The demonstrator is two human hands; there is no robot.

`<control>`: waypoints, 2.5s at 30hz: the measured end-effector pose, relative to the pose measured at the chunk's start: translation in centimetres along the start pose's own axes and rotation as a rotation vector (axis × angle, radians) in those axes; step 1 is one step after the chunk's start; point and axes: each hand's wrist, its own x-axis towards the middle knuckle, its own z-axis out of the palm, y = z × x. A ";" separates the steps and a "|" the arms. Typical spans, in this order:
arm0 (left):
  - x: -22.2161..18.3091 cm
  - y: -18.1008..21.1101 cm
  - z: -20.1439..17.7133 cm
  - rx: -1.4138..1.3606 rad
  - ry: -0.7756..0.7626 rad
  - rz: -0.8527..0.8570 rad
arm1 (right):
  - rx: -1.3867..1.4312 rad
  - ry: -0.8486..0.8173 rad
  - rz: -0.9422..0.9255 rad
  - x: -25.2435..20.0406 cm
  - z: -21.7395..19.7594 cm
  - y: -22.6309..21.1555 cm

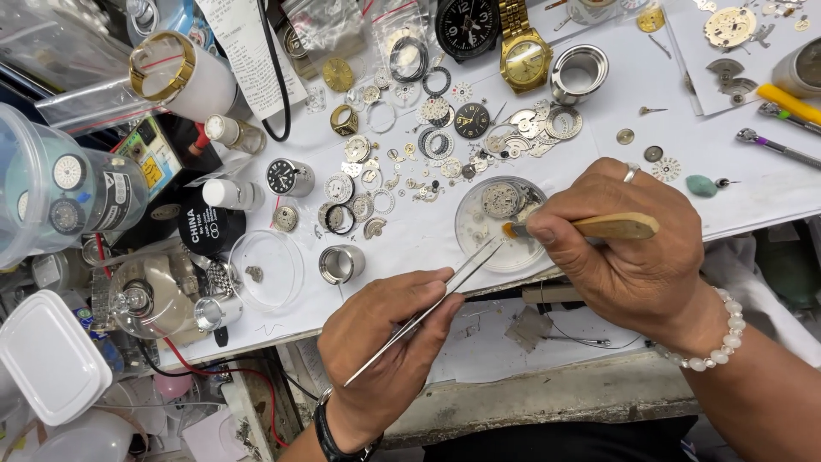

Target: Cleaning small watch components using tweezers and a brush in a shallow dish on a workbench.

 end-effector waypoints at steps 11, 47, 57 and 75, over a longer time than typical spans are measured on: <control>0.1 0.0 0.4 -0.027 -0.008 0.008 | 0.003 -0.008 0.013 0.2 0.0 -0.2; 1.3 0.2 -0.9 0.027 -0.139 0.111 | -0.029 -0.015 -0.044 0.4 -0.1 -0.1; 1.1 0.2 -0.5 0.027 -0.114 0.112 | 0.003 -0.021 -0.039 0.5 -0.2 -0.2; 0.8 0.2 -0.3 0.017 -0.098 0.091 | 0.111 -0.085 0.041 0.4 -0.4 -0.1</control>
